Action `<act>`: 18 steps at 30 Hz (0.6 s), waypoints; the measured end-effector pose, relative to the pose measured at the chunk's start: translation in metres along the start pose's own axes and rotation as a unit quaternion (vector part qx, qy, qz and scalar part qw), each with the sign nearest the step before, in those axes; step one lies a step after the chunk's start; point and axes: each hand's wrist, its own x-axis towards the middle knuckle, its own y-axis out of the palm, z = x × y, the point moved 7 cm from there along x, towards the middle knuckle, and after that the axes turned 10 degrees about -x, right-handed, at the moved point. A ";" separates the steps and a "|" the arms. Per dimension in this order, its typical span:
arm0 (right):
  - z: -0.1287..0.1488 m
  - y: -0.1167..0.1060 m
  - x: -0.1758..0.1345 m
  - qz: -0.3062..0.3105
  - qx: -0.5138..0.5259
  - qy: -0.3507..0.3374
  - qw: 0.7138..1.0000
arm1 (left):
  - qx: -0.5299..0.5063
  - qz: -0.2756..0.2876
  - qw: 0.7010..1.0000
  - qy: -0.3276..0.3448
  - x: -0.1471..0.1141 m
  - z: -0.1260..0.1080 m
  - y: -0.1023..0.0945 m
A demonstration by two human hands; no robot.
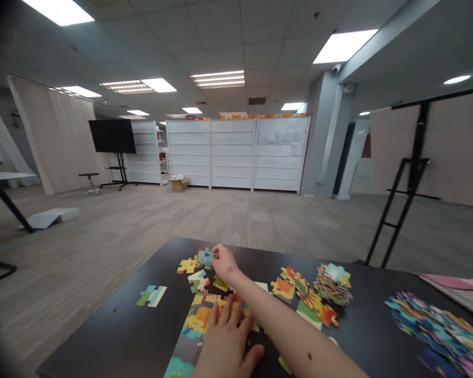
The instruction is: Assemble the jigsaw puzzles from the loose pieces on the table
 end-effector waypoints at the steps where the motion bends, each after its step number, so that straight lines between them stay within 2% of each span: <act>1: -0.008 -0.013 -0.008 -0.008 0.022 -0.006 1.000 | 0.001 -0.002 1.000 0.002 0.000 0.003 0.000; 5: -0.055 -0.072 -0.062 -0.037 0.078 -0.041 0.995 | 0.022 -0.005 1.000 -0.007 0.001 0.021 -0.002; 8: -0.089 -0.098 -0.108 -0.035 0.072 -0.064 0.995 | 0.027 -0.020 0.999 -0.016 -0.001 0.033 -0.007; 10: -0.102 -0.099 -0.129 -0.028 0.057 -0.067 0.996 | 0.030 -0.031 0.999 -0.025 -0.003 0.037 -0.010; 12: -0.103 -0.093 -0.142 -0.019 0.037 -0.075 0.996 | 0.037 -0.045 0.998 -0.031 -0.004 0.037 -0.012; 18: -0.091 -0.083 -0.146 -0.021 0.009 -0.065 0.998 | 0.077 -0.088 0.993 -0.032 -0.006 0.021 -0.017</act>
